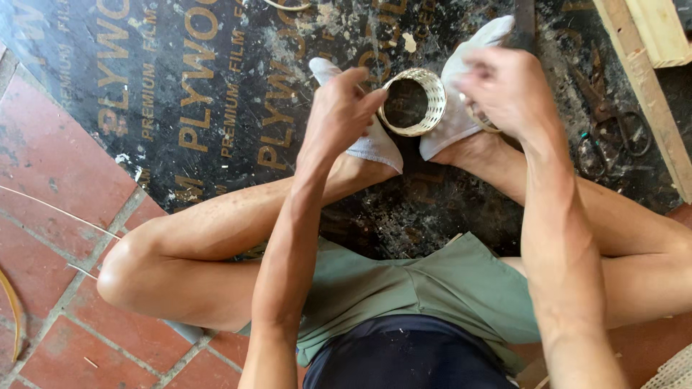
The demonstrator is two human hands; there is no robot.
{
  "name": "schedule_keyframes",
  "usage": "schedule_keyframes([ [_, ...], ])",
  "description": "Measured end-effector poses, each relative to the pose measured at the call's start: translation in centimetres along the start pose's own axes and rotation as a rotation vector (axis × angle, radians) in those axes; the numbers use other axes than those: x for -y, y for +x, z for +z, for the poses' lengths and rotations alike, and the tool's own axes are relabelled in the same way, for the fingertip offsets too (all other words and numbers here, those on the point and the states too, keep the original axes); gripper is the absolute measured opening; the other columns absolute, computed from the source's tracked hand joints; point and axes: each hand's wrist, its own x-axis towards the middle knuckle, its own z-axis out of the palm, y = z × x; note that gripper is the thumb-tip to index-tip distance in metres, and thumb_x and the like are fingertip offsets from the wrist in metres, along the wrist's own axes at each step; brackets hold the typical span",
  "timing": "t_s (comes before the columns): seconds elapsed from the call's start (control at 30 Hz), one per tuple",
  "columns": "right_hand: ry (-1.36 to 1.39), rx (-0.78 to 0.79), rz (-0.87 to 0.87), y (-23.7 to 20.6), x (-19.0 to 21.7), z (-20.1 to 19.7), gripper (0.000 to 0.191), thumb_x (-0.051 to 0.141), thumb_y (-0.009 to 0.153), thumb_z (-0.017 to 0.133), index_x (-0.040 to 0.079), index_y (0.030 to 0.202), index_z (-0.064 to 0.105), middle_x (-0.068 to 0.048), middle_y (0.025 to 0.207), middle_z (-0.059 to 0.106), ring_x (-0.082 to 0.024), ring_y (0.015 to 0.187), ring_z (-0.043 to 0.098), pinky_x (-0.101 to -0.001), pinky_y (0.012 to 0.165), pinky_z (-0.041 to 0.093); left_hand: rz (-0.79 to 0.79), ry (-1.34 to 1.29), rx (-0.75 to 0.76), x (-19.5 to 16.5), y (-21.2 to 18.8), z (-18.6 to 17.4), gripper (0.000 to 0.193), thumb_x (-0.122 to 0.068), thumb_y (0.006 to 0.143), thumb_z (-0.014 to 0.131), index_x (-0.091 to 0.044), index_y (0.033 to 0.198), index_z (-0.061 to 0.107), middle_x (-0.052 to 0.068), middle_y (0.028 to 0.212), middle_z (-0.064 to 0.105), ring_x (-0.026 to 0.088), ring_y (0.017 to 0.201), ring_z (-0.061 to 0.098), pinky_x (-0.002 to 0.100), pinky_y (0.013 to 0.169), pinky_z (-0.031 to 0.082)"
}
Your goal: The person sits on the floor weaving a small openwork bamboo basket. They press and tuck woven bamboo strips, cut thin bamboo strips with shears, bend a strip around the basket rim, use a gray plastic pipe to shape the strip, and secure the rim with a clothespin while continuing to weave.
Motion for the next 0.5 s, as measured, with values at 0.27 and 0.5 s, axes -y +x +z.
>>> schedule_keyframes([
  [0.27,0.511,-0.055,0.153,-2.0,-5.7,4.6,0.019,0.006,0.099,0.072,-0.007,0.113,0.071,-0.012,0.088,0.075,-0.012,0.068,0.071,-0.0235,0.053,0.058,-0.105,-0.108,-0.022,-0.7,-1.5,1.6,0.031,-0.015,0.088,0.075,0.003,0.113,0.072,0.009,0.077,0.078,0.012,0.062,0.075,0.027,0.053,0.06],
  [0.5,0.617,-0.046,0.169,-1.9,-6.2,5.3,0.016,0.001,0.096,0.075,-0.009,0.108,0.071,-0.011,0.085,0.073,-0.01,0.066,0.068,-0.0223,0.054,0.057,-0.134,-0.26,-0.043,0.6,-1.7,2.4,0.023,-0.013,0.089,0.076,0.005,0.104,0.074,0.009,0.078,0.078,0.01,0.063,0.074,0.026,0.055,0.062],
])
